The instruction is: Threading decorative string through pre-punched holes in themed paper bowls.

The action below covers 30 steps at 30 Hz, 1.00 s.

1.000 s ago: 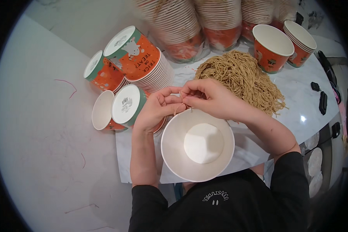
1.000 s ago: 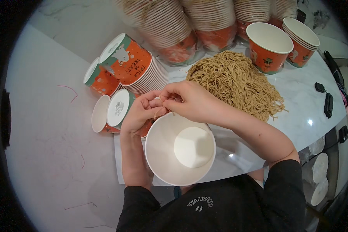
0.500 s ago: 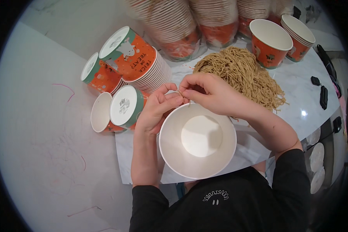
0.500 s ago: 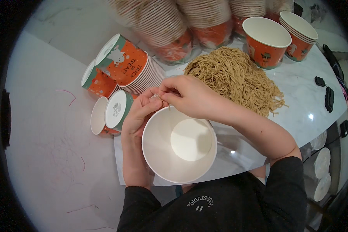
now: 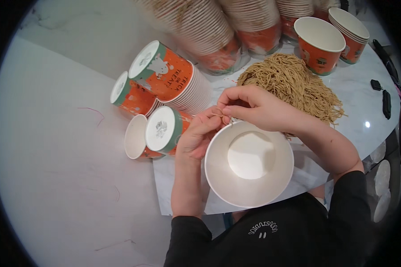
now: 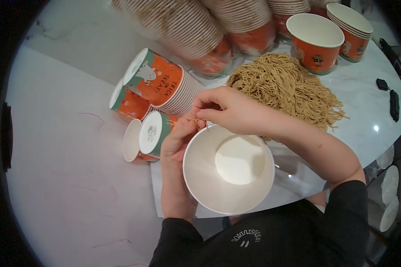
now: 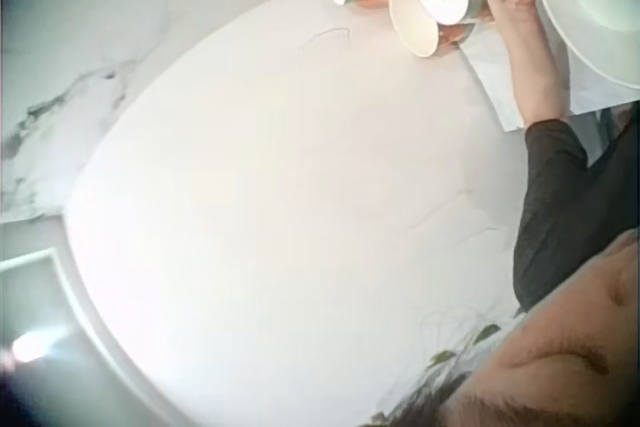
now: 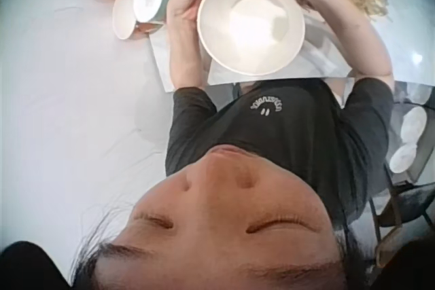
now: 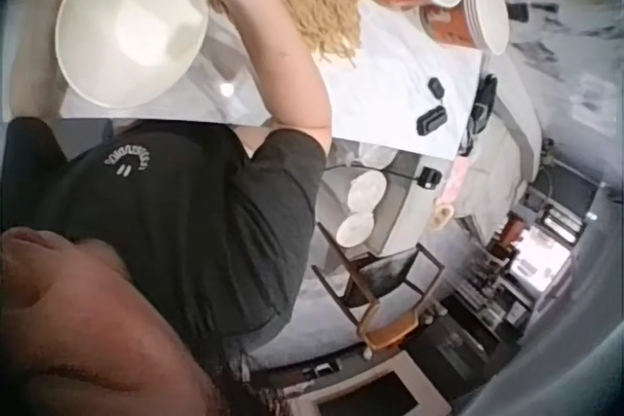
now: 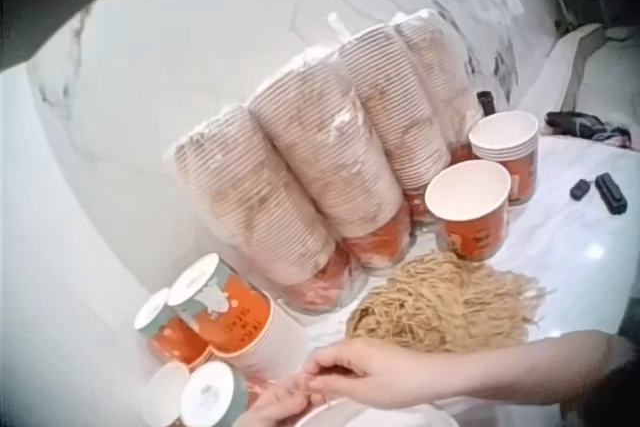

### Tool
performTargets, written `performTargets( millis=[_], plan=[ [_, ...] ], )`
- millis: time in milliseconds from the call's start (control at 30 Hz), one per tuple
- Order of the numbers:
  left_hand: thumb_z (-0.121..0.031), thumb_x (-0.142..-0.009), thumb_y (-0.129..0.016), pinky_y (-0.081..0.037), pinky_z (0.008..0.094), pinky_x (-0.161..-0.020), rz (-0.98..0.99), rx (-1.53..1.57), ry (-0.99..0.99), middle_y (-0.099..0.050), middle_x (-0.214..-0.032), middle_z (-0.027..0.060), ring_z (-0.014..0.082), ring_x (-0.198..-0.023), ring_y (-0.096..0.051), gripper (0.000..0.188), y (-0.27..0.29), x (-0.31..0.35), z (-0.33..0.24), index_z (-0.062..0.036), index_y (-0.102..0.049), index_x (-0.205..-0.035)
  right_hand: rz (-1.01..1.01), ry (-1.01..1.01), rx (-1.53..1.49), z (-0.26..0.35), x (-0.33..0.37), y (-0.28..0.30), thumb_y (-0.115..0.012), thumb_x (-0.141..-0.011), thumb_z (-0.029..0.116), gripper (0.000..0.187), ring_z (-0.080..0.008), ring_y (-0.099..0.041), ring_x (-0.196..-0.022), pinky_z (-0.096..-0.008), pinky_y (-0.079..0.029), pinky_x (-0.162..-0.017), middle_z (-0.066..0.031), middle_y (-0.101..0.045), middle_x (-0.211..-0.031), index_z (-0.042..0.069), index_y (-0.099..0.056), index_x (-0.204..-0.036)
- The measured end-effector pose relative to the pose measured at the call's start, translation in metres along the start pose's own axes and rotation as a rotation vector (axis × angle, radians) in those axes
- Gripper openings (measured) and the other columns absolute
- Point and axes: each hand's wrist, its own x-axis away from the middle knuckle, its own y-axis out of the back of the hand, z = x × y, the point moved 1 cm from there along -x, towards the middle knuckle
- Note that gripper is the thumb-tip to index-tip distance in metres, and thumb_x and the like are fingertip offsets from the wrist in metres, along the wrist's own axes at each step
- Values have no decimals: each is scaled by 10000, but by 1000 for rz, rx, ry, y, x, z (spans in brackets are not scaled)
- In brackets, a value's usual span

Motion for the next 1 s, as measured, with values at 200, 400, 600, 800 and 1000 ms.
performTargets(
  millis=[200, 400, 600, 800, 1000],
  plan=[
    [-39, -909, -736, -585, 260, -826, 52, 122, 46, -724, -1020, 99, 157, -909, -708, 245, 11, -1, 3, -15, -628, -1128, 70, -64, -269, 3, 2, -4, -561, -1019, 65, 91, -66, -610, -899, -231, -500, -820, -9, -653, -966, 4, -621, -1051],
    [1, -878, -743, -591, 282, -848, -67, -37, 13, -725, -1035, 97, 157, -903, -716, 279, -2, -3, 5, 6, -643, -1138, 44, -31, -163, -3, 3, -1, -588, -1001, 46, 91, -59, -605, -887, -234, -503, -799, -4, -661, -948, -6, -642, -1053],
    [37, -859, -736, -593, 283, -823, -123, -141, -46, -735, -1011, 106, 156, -896, -720, 297, -6, -1, 1, -2, -641, -1137, 50, 58, 110, 3, 4, 0, -616, -984, 52, 100, -78, -597, -861, -246, -500, -775, -15, -657, -935, -7, -634, -1063],
    [32, -889, -716, -585, 250, -720, -174, -330, -202, -744, -957, 105, 129, -804, -715, 269, -2, 5, -6, 11, -649, -1149, -92, -88, 184, 23, 14, -2, -690, -930, 81, 162, -116, -605, -831, -273, -504, -742, -28, -642, -928, 8, -576, -1018],
    [27, -901, -724, -567, 234, -741, -254, -486, -182, -744, -1002, 107, 104, -853, -704, 234, -5, 10, -6, 36, -680, -1131, -150, 105, 360, 7, 10, -5, -705, -846, 75, 162, -288, -686, -780, -390, -526, -685, -140, -685, -831, -8, -604, -942]
  ],
)
